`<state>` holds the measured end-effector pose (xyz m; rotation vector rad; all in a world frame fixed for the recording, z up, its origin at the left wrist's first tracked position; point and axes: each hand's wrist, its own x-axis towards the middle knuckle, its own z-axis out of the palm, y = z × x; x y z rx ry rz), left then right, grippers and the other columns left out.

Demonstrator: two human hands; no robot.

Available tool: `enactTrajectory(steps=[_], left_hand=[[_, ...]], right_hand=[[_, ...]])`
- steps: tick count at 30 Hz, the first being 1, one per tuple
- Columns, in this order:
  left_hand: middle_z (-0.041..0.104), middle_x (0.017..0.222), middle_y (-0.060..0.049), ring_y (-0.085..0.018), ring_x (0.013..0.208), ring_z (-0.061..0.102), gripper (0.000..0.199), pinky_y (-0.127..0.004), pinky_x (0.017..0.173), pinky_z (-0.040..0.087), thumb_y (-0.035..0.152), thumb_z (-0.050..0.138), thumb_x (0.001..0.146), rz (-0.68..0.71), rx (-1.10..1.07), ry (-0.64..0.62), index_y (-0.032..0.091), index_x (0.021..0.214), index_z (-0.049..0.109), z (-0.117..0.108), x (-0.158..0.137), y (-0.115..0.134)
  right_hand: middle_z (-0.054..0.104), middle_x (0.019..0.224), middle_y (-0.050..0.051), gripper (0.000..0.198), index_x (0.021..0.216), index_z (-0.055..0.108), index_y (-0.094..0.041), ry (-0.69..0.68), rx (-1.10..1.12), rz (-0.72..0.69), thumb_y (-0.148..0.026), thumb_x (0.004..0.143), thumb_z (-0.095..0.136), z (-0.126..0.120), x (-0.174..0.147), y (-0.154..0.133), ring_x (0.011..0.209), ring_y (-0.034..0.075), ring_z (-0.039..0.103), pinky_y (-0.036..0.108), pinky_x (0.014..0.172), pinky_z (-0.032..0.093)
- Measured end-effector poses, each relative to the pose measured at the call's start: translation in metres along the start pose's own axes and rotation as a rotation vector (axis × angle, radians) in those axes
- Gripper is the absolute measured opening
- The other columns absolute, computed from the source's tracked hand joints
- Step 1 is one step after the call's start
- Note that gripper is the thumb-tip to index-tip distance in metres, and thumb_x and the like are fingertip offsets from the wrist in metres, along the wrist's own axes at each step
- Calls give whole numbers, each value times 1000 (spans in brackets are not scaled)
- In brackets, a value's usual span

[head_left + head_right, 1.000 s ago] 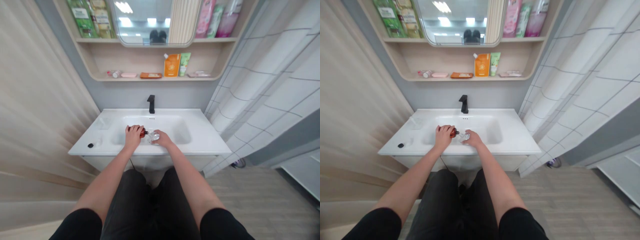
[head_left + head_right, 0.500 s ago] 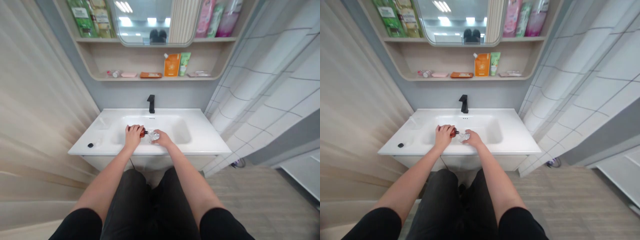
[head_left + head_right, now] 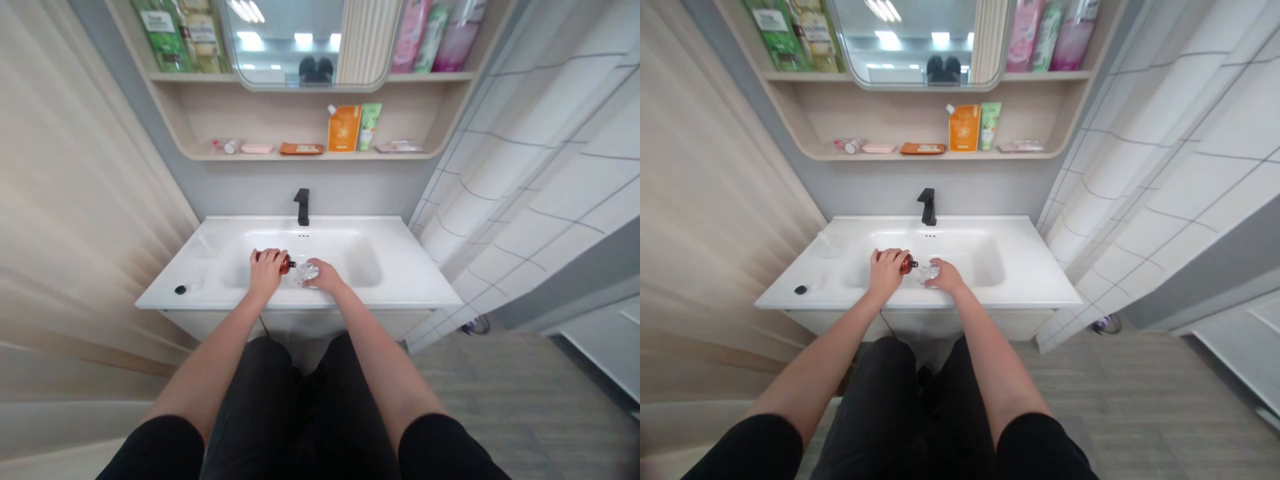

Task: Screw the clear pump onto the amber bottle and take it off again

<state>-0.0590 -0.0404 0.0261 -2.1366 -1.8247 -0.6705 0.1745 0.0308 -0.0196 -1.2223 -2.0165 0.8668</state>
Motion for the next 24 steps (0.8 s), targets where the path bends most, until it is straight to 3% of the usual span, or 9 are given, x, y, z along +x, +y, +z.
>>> enactTrajectory(steps=[24], left_hand=[[71, 146, -15, -36, 143, 56, 56, -67, 131, 23, 13, 49, 100, 11, 11, 1, 31, 151, 65, -3, 0, 2]], right_hand=[[79, 132, 5, 77, 132, 73, -28, -3, 1, -4, -27, 61, 103, 0, 1, 2, 124, 31, 74, 45, 114, 54]])
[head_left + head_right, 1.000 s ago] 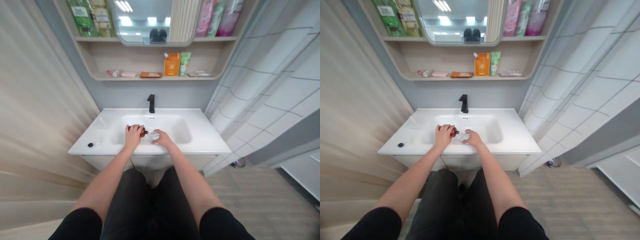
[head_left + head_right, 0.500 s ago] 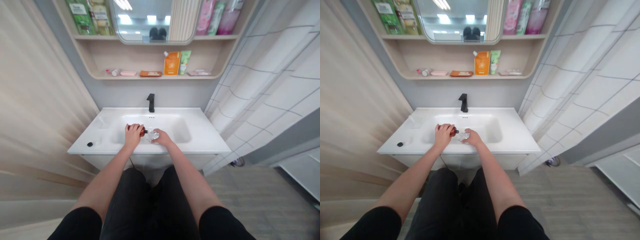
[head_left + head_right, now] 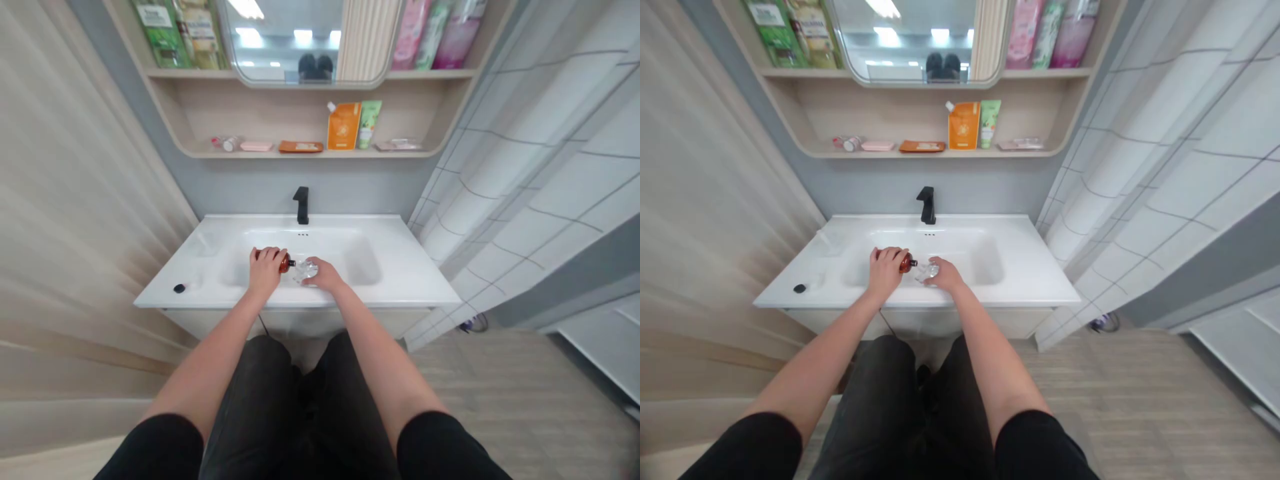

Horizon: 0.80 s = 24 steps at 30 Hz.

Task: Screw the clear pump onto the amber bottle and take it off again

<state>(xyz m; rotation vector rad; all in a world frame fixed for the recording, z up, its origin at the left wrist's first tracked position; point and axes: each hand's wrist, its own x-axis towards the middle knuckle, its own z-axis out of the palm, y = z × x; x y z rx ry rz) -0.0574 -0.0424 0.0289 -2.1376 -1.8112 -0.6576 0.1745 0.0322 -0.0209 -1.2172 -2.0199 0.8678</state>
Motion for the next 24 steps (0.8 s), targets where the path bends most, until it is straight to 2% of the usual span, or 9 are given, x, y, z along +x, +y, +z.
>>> enactTrajectory(steps=[17, 24], left_hand=[[70, 146, -15, -37, 143, 56, 55, -67, 132, 23, 15, 50, 101, 3, -24, 2, 31, 152, 65, 0, 0, 1], [71, 146, -16, -38, 142, 57, 55, -67, 131, 23, 15, 51, 101, 1, -17, -1, 30, 151, 66, -1, 0, 1]], right_hand=[[78, 134, 5, 76, 132, 73, -28, 3, -30, -11, -26, 62, 102, 0, -1, 1, 124, 31, 73, 45, 114, 54], [79, 128, 4, 75, 129, 72, -27, 1, -34, -17, -28, 60, 102, -1, -1, -1, 118, 31, 74, 44, 110, 55]])
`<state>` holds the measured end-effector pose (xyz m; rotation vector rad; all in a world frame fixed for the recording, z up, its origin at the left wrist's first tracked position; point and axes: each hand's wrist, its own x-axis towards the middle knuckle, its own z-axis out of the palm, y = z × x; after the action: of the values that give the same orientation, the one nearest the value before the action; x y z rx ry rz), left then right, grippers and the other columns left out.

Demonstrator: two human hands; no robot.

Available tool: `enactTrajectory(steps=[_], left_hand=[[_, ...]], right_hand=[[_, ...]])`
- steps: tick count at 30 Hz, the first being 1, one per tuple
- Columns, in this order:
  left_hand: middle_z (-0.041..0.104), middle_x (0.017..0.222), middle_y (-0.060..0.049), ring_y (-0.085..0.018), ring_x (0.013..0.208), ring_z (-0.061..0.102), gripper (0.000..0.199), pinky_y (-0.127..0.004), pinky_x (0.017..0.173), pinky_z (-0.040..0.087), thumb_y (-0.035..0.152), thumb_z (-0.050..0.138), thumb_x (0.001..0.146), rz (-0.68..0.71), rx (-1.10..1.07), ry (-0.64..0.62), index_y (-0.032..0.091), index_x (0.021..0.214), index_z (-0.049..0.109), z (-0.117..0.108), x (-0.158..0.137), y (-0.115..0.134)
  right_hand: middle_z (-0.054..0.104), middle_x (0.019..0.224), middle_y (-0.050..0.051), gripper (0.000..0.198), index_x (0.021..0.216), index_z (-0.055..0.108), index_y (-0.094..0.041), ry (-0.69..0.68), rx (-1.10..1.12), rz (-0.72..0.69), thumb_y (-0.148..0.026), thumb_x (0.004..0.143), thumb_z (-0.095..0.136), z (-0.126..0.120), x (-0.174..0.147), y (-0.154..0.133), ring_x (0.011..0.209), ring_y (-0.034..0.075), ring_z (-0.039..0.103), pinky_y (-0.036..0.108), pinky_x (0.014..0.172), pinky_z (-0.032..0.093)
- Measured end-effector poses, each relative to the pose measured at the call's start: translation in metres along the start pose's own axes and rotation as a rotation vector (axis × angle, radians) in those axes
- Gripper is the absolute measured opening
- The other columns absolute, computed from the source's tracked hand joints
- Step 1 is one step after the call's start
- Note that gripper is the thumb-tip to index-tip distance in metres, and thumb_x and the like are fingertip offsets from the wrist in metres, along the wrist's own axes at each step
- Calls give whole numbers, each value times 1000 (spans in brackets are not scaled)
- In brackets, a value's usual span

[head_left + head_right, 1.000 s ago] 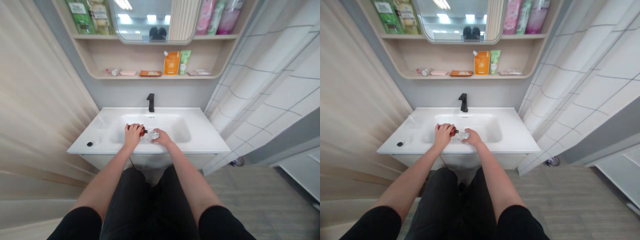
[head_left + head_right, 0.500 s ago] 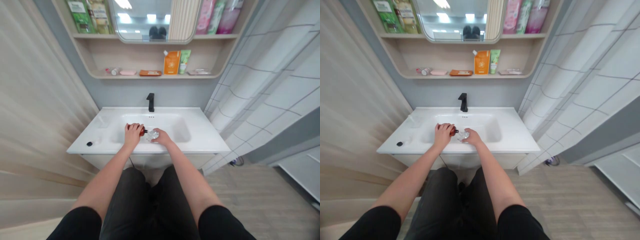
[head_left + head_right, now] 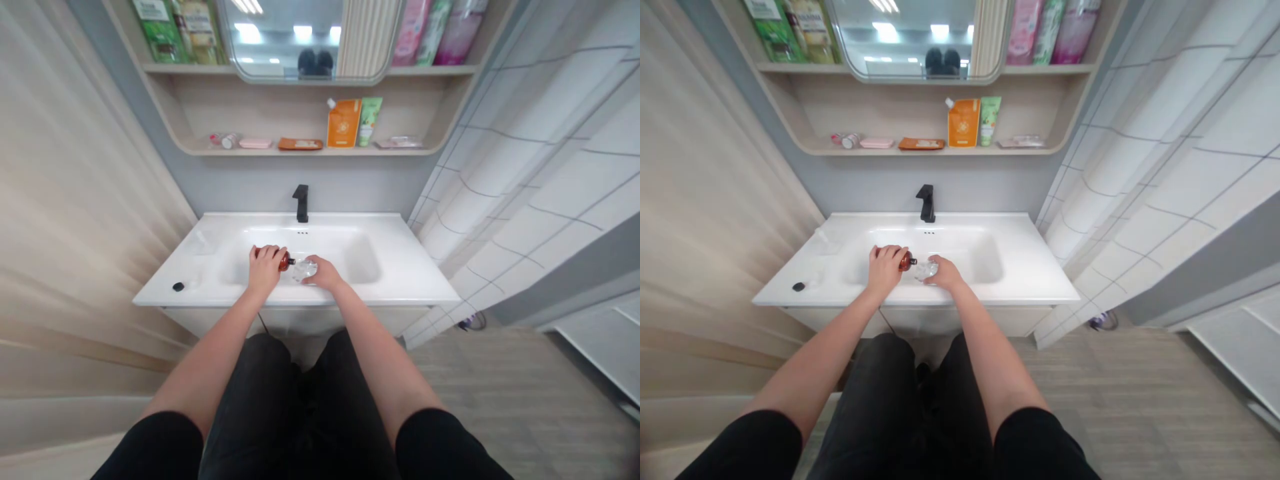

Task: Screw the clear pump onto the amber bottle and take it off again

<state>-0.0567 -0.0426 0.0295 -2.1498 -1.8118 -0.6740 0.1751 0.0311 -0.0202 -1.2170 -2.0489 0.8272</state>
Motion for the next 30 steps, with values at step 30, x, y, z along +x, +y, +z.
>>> enactTrajectory(steps=[30], left_hand=[[71, 145, -16, -38, 142, 57, 55, -67, 132, 22, 15, 54, 99, 10, -16, 15, 30, 150, 67, 1, 0, 0]], right_hand=[[78, 129, 5, 75, 129, 72, -27, -3, 10, -1, -30, 60, 101, 0, 1, 2, 120, 32, 73, 47, 112, 54]])
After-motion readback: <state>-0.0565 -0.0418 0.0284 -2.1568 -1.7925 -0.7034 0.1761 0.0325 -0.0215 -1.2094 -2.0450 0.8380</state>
